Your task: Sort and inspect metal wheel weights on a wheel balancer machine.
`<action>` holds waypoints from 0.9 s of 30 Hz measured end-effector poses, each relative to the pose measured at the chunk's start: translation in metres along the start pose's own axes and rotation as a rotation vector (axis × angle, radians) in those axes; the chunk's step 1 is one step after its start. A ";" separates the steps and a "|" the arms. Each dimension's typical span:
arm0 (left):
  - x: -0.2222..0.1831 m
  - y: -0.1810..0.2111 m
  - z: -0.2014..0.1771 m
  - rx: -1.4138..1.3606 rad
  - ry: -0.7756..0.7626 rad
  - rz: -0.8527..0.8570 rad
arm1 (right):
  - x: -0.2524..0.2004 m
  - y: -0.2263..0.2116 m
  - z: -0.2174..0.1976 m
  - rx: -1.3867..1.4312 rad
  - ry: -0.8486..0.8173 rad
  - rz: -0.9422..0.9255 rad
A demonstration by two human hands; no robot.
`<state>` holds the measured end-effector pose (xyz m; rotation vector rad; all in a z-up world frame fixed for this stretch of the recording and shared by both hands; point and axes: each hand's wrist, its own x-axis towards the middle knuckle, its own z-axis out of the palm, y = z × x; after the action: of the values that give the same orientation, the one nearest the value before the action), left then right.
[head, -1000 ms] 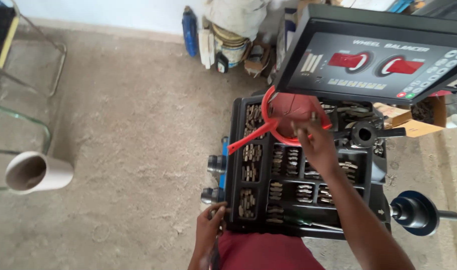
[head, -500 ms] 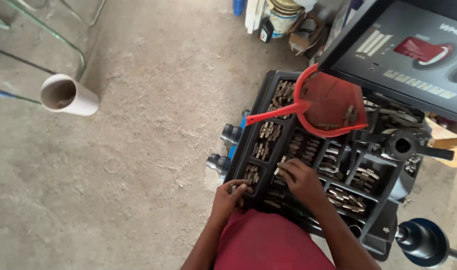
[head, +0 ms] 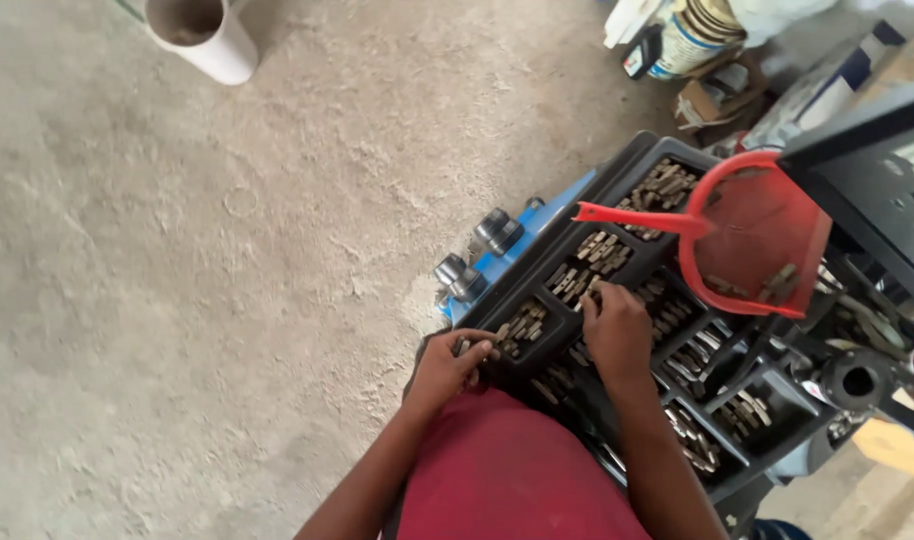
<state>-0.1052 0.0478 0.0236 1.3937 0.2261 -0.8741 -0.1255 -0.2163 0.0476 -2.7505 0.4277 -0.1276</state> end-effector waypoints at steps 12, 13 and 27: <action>0.010 -0.024 0.005 -0.085 -0.057 0.033 | 0.000 -0.009 -0.008 -0.034 0.050 0.051; 0.009 -0.022 0.005 -0.081 -0.059 0.035 | 0.000 -0.008 -0.006 -0.032 0.054 0.053; 0.010 -0.004 0.005 0.031 -0.055 -0.040 | -0.005 0.005 0.005 0.063 0.022 0.145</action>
<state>-0.1029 0.0399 0.0158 1.3959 0.1992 -0.9516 -0.1306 -0.2178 0.0411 -2.6480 0.6167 -0.1325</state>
